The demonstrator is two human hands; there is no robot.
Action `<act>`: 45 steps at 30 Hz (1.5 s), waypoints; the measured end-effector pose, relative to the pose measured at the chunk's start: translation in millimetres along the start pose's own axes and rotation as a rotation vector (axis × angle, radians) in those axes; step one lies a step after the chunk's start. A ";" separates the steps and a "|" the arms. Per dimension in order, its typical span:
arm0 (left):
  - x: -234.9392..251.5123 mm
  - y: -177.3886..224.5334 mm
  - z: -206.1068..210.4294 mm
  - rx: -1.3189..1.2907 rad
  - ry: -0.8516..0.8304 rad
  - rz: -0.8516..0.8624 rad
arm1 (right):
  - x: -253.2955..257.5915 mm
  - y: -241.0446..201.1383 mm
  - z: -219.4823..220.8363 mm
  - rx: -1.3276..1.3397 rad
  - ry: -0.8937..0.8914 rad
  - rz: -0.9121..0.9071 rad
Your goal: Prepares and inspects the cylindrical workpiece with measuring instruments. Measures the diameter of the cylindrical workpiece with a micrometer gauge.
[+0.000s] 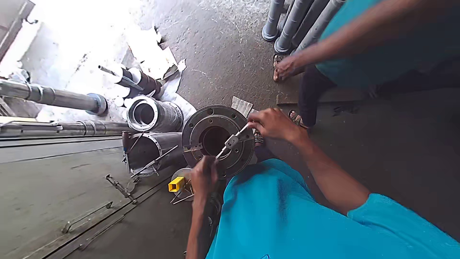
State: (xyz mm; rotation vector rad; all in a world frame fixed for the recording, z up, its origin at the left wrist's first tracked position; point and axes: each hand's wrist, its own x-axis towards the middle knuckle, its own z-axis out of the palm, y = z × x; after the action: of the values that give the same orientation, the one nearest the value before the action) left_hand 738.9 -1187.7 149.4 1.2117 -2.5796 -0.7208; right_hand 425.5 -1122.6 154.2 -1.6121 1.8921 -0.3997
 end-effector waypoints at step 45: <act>100.1 -14.6 -10.9 0.187 0.042 0.290 | -86.9 -45.8 58.3 -0.123 0.136 0.001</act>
State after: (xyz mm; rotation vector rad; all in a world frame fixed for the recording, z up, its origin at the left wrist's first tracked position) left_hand 688.3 -1275.9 148.9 0.8565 -2.7540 -0.3986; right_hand 503.5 -1039.2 158.8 -1.7013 2.0543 -0.4080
